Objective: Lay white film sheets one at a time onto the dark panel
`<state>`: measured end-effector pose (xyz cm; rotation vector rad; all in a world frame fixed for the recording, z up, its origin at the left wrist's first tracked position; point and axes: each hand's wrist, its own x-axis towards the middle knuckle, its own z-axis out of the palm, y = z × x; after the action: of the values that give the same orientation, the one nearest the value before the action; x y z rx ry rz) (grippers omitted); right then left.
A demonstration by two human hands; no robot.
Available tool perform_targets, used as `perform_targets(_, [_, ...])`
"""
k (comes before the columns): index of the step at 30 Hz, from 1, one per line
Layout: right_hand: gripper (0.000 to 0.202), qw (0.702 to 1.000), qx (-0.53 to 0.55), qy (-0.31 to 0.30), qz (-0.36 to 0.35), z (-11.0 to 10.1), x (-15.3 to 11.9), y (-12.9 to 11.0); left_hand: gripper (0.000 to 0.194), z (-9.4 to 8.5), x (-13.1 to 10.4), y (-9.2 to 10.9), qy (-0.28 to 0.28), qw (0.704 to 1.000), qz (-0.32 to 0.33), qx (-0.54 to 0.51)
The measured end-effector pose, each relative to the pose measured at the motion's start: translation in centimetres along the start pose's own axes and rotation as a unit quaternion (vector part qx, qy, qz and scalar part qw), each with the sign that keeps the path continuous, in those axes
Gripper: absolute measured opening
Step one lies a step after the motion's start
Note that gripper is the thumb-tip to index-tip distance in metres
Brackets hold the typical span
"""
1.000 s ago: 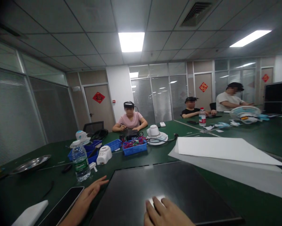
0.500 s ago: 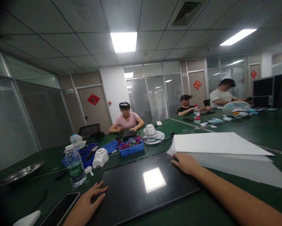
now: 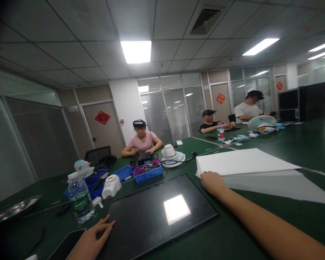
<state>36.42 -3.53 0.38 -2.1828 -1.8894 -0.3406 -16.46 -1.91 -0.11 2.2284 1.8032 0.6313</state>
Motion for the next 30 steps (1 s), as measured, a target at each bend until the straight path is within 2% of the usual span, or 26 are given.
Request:
perform_targets(4, [0.028,0.997,0.030,0.059,0.043,-0.4,0.3,0.7,0.050,0.4,0.3,-1.0,-0.002,1.000,0.013,-0.003])
perform_targets(6, [0.025,0.990,0.058,0.107,0.064,-1.0,0.5,1.0,0.050,0.7,0.5,-1.4,0.003,1.000,0.020,-0.010])
perform_targets(9, [0.033,0.968,0.110,0.194,0.111,-2.0,0.6,1.1,0.048,0.7,0.6,-1.5,0.007,0.999,0.025,-0.022])
perform_targets(12, [0.042,0.941,0.158,0.262,0.146,-2.9,0.1,0.1,0.047,0.5,0.5,-1.4,0.007,0.999,0.018,-0.025])
perform_targets(14, [0.042,0.936,0.188,0.273,0.115,-3.3,-0.6,-1.5,0.047,0.3,0.4,-1.4,0.008,0.999,0.017,-0.028])
perform_targets(18, [0.029,0.946,0.233,0.216,-0.062,-3.6,-3.9,-7.4,0.050,0.3,0.3,-1.7,0.020,0.998,0.028,-0.049])
perform_targets(21, [0.025,0.935,0.240,0.117,-0.235,-3.9,-7.4,-12.5,0.056,0.5,0.2,-1.8,0.025,0.998,0.033,-0.056])
perform_targets(23, [0.026,0.894,0.246,0.010,-0.374,-4.6,-9.5,-15.1,0.059,0.6,0.0,-1.6,0.014,0.998,0.032,-0.053])
perform_targets(25, [0.037,0.827,0.252,-0.088,-0.495,-5.6,-10.9,-16.6,0.060,0.7,-0.1,-1.4,0.003,0.998,0.034,-0.053])
perform_targets(26, [0.043,0.801,0.253,-0.120,-0.529,-6.1,-11.3,-16.9,0.060,0.8,-0.2,-1.3,0.000,0.998,0.034,-0.055])
perform_targets(27, [0.047,0.788,0.253,-0.138,-0.545,-6.5,-11.4,-16.8,0.059,0.8,-0.3,-1.1,-0.002,0.998,0.035,-0.057])
perform_targets(28, [0.051,0.791,0.252,-0.144,-0.539,-6.8,-11.4,-16.6,0.059,0.8,-0.3,-1.0,-0.003,0.998,0.036,-0.060])
perform_targets(30, [0.056,0.835,0.250,-0.115,-0.477,-6.8,-10.8,-15.6,0.059,0.8,-0.3,-0.7,-0.002,0.997,0.037,-0.062])
